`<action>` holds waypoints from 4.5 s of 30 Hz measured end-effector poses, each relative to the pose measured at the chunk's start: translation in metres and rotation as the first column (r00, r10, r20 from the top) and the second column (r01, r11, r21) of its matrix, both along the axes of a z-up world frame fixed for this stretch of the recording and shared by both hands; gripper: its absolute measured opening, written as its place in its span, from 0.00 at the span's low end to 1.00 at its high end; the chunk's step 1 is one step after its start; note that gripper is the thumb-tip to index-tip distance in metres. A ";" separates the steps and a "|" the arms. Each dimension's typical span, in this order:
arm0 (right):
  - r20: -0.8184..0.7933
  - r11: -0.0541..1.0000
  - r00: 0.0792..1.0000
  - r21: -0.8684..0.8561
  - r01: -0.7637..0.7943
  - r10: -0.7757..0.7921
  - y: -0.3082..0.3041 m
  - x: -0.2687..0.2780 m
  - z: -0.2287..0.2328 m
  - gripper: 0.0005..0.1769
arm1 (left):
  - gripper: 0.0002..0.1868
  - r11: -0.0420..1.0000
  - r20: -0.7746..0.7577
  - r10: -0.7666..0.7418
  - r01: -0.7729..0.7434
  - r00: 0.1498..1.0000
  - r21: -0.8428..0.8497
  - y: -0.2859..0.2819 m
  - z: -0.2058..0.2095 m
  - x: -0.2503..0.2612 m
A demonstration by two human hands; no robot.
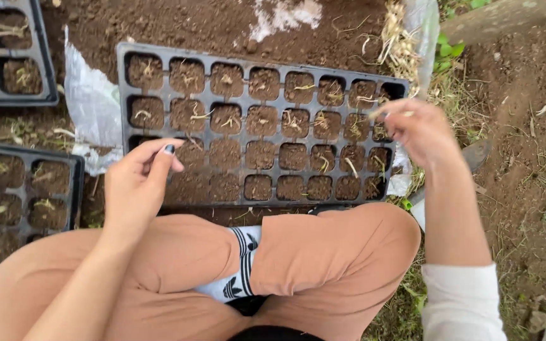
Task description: The person places small seeds into the cells of a black seedling tray filled with soil. They use their hands to pick up seeds and carefully position them in the soil, occasionally adjusting the tray.
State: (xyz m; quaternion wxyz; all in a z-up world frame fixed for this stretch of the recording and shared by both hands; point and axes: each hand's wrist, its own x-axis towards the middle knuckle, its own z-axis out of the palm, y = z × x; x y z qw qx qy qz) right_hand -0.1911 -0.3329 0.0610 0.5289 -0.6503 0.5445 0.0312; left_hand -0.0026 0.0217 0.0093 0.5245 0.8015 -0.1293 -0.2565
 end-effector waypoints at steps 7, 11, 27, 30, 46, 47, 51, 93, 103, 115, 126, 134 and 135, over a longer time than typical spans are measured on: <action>-0.050 0.945 0.947 -0.066 -0.320 0.318 0.050 -0.029 -0.089 0.08 | 0.12 0.997 0.018 -0.003 0.004 1.000 -0.076 0.006 -0.009 0.000; -0.082 0.787 0.816 -0.224 -0.575 0.573 0.070 -0.019 -0.109 0.10 | 0.11 0.991 0.006 -0.007 0.007 1.000 -0.132 0.006 -0.013 0.001; -0.259 0.431 0.632 -0.543 -0.721 0.730 0.091 -0.012 -0.180 0.04 | 0.11 0.962 0.082 -0.023 0.045 0.996 -0.268 0.010 -0.021 -0.002; -0.324 0.388 0.614 -0.546 -0.743 0.719 0.093 -0.011 -0.178 0.04 | 0.11 0.956 0.096 -0.034 0.060 0.995 -0.285 0.011 -0.025 -0.001; -0.081 0.856 0.882 -0.215 -0.471 0.465 0.119 -0.001 -0.057 0.17 | 0.11 0.936 0.047 -0.032 0.046 0.998 -0.349 0.014 -0.012 -0.002; -0.060 0.804 0.841 -0.264 -0.533 0.538 0.122 0.002 -0.060 0.18 | 0.11 0.934 0.056 -0.027 0.045 0.998 -0.354 0.014 -0.011 -0.001; -0.031 0.755 0.823 -0.378 -0.535 0.567 0.150 0.029 -0.082 0.14 | 0.11 0.929 0.065 -0.017 0.040 0.998 -0.369 0.016 -0.011 0.001; -0.310 0.670 0.948 -0.690 -0.273 0.068 -0.191 0.014 -0.170 0.17 | 0.17 0.880 -0.202 0.116 -0.006 0.973 0.475 -0.008 -0.014 0.018; -0.246 0.763 0.968 -0.618 -0.190 0.042 -0.220 0.019 -0.189 0.08 | 0.15 0.879 -0.156 0.113 -0.025 0.981 0.476 -0.009 -0.031 0.024; 0.466 0.887 0.768 0.092 0.452 -0.440 -0.181 0.007 -0.076 0.12 | 0.16 0.935 -0.230 0.107 -0.019 0.967 0.355 -0.010 0.002 0.019; 0.680 0.866 0.537 0.376 0.329 -0.500 -0.169 -0.016 -0.064 0.31 | 0.12 0.998 -0.049 0.060 -0.061 0.997 -0.025 0.006 -0.017 0.013; 0.589 0.923 0.762 0.383 0.032 -0.271 -0.001 0.010 -0.044 0.32 | 0.12 0.992 -0.041 0.072 -0.076 0.997 -0.103 0.012 -0.010 0.015; 0.548 0.941 0.818 0.339 -0.028 -0.173 0.017 0.009 -0.053 0.28 | 0.12 0.989 -0.014 0.071 -0.072 0.997 -0.127 0.014 -0.011 0.016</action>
